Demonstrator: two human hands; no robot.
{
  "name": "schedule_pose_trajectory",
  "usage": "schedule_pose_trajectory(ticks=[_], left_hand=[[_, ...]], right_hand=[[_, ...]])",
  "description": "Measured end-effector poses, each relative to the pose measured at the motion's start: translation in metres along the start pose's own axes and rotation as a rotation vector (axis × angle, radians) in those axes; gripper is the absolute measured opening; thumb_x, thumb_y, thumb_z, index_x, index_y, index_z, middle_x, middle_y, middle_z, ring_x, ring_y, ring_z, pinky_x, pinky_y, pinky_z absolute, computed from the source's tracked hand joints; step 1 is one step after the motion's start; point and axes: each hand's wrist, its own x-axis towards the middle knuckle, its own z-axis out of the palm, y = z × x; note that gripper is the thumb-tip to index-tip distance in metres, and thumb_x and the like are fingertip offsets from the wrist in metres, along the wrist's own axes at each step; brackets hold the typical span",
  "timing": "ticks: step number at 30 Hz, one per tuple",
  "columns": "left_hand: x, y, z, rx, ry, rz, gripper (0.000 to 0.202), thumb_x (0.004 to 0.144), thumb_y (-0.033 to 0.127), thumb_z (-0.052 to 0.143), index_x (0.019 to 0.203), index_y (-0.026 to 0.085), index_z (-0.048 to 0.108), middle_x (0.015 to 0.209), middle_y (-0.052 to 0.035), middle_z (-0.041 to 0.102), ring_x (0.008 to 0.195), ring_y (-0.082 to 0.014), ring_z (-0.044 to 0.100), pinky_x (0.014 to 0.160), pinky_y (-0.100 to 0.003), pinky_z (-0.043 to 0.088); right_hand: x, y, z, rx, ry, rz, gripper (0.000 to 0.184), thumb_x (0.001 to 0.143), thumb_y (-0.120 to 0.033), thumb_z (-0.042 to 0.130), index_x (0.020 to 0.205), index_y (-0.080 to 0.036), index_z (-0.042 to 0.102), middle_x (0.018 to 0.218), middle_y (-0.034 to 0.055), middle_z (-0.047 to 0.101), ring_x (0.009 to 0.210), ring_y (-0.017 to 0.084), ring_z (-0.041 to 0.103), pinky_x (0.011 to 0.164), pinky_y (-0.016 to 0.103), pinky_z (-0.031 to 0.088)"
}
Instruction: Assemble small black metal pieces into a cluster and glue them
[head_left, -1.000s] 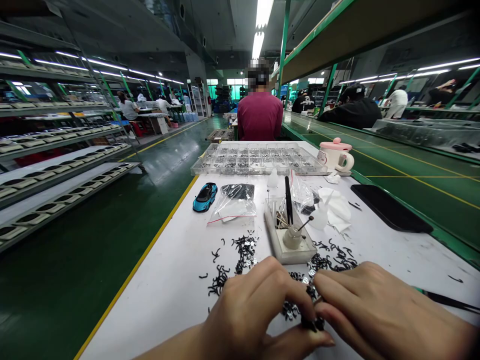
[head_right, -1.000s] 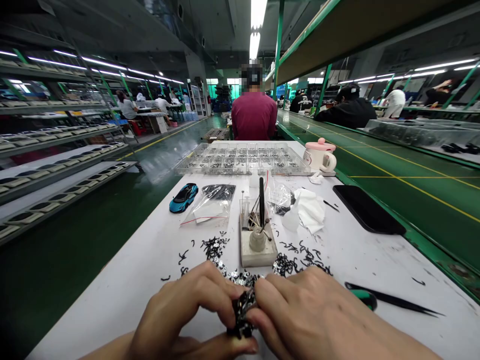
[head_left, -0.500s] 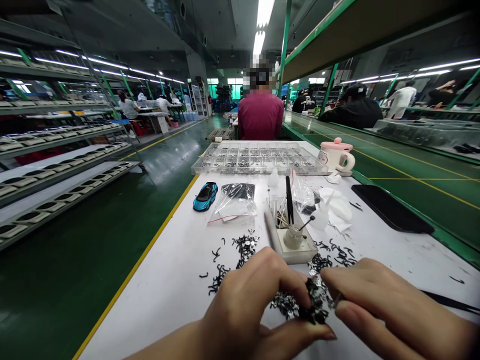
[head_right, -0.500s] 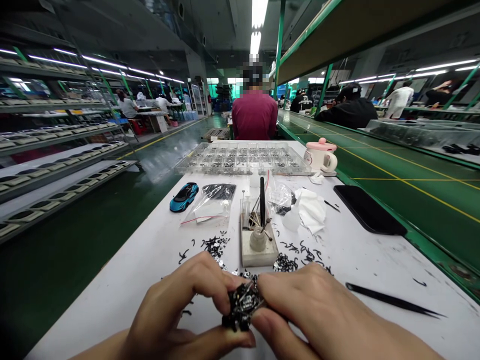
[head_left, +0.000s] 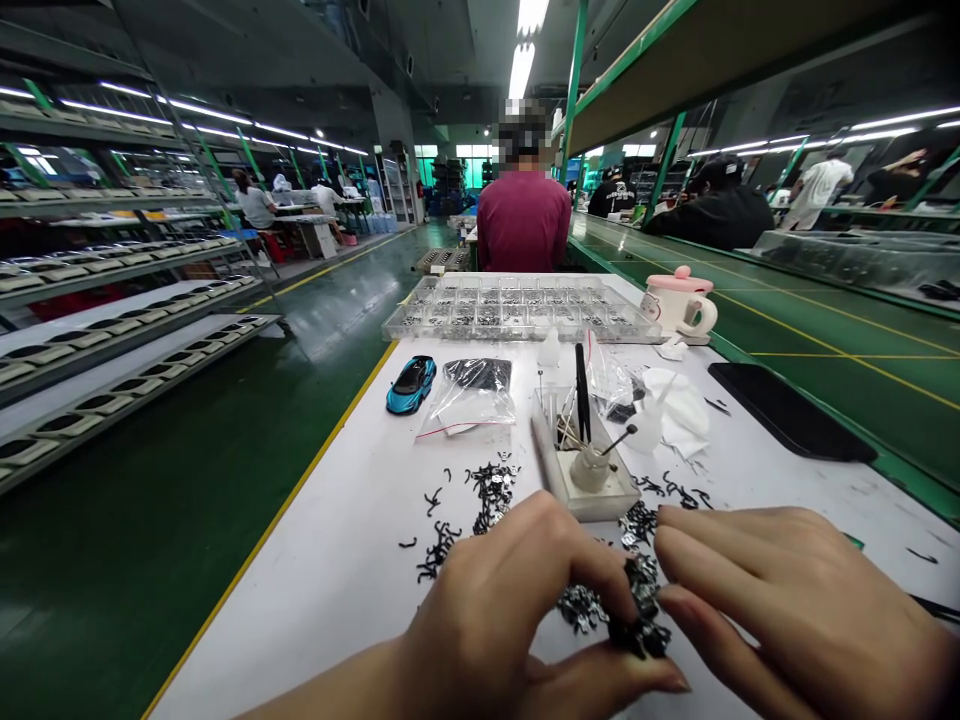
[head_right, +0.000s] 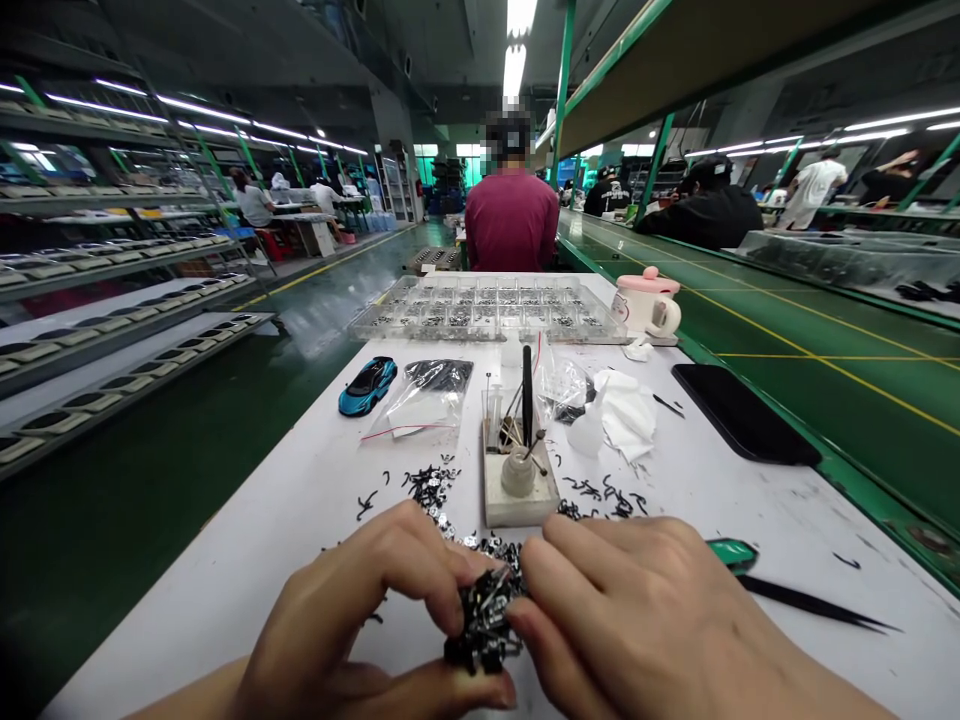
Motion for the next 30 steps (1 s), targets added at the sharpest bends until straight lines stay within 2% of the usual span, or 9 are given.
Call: schedule_pose_trajectory(ticks=[10, 16, 23, 30], left_hand=[[0.0021, -0.0006, -0.0017, -0.011, 0.003, 0.009, 0.028, 0.073, 0.024, 0.081, 0.081, 0.016, 0.055, 0.074, -0.0022, 0.065, 0.066, -0.0137, 0.060, 0.060, -0.022, 0.050], [0.0062, -0.0029, -0.0004, -0.025, -0.003, 0.004, 0.029, 0.073, 0.027, 0.081, 0.079, 0.016, 0.055, 0.072, -0.0016, 0.064, 0.064, -0.0125, 0.058, 0.059, -0.021, 0.050], [0.0048, 0.0023, -0.0039, -0.022, -0.023, -0.018, 0.028, 0.073, 0.025, 0.081, 0.079, 0.015, 0.056, 0.073, -0.0025, 0.065, 0.066, -0.0126, 0.059, 0.060, -0.020, 0.050], [0.0054, 0.0020, -0.0041, -0.015, -0.038, -0.008, 0.027, 0.074, 0.026, 0.080, 0.079, 0.014, 0.056, 0.072, -0.0024, 0.065, 0.066, -0.0121, 0.060, 0.060, -0.020, 0.050]], right_hand=[[0.0029, -0.0011, 0.0007, -0.090, 0.065, -0.076, 0.027, 0.103, -0.022, 0.029, 0.080, -0.023, 0.042, 0.064, -0.0042, 0.047, 0.047, 0.013, 0.042, 0.045, 0.029, 0.028], [-0.0009, 0.0004, 0.0022, -0.090, 0.075, -0.042, 0.027, 0.103, -0.024, 0.029, 0.082, -0.023, 0.045, 0.066, -0.0034, 0.050, 0.048, 0.014, 0.044, 0.046, 0.030, 0.029], [0.0010, -0.0006, 0.0013, -0.107, 0.100, -0.065, 0.029, 0.103, -0.025, 0.030, 0.079, -0.023, 0.045, 0.062, -0.0032, 0.047, 0.046, 0.013, 0.042, 0.044, 0.029, 0.027], [-0.0038, 0.0018, 0.0060, -0.281, 0.189, -0.068, 0.034, 0.099, -0.042, 0.040, 0.075, -0.021, 0.050, 0.056, -0.0008, 0.047, 0.047, 0.013, 0.044, 0.043, 0.024, 0.031]])
